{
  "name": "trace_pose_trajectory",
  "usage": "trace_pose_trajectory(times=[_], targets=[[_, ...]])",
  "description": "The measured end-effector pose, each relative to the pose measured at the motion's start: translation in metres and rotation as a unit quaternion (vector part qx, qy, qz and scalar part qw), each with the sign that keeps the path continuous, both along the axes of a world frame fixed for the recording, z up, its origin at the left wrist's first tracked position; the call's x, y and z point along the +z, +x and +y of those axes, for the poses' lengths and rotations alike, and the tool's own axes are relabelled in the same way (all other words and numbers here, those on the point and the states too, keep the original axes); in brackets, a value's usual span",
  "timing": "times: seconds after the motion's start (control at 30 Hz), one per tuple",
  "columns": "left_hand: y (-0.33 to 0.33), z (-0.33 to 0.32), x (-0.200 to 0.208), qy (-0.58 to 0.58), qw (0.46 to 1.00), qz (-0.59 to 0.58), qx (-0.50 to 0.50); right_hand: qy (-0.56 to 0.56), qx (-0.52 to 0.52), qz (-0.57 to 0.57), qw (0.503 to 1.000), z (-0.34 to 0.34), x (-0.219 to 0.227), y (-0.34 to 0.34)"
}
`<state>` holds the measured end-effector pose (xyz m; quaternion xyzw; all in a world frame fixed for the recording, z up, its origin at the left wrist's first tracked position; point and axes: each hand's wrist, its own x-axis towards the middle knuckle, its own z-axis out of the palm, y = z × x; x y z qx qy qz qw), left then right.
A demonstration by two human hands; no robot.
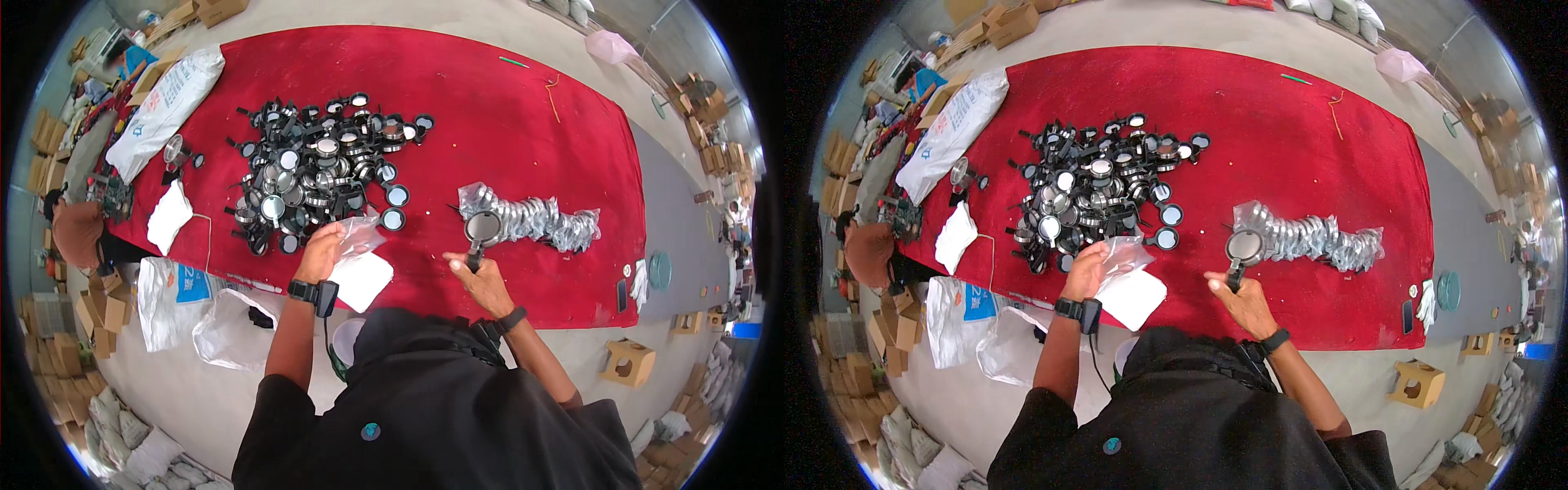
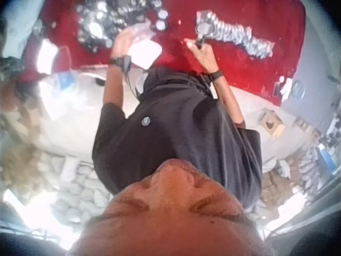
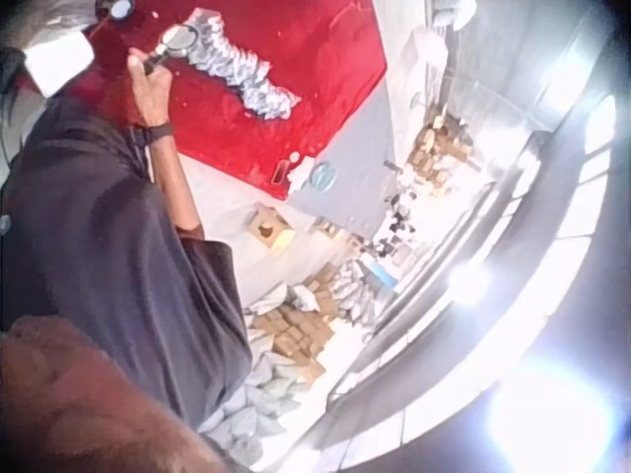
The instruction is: Packing small circular components into plastic bags in a manufacturing setting.
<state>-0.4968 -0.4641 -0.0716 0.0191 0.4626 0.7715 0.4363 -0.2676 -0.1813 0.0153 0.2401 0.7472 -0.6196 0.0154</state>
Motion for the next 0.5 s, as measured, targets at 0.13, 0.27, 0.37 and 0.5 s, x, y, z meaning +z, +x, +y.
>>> trace_pose_trajectory(times=[0.13, 0.27, 0.37, 0.5], targets=[[0.007, 0.012, 0.091, 0.153, 0.987, -0.01, -0.053, -0.028, 0.007, -0.019, 0.999, 0.0, -0.009, -0.011], [0.015, 0.026, 0.12, 0.165, 0.985, 0.001, -0.057, -0.267, 0.016, 0.022, 0.963, 0.005, -0.02, -0.013], [0.018, 0.041, 0.123, 0.151, 0.985, 0.006, -0.078, -0.563, 0.012, 0.112, 0.819, 0.005, -0.018, -0.01], [0.032, 0.062, 0.126, 0.104, 0.993, 0.004, -0.048, -0.494, -0.063, 0.137, 0.856, 0.003, 0.0, -0.01]])
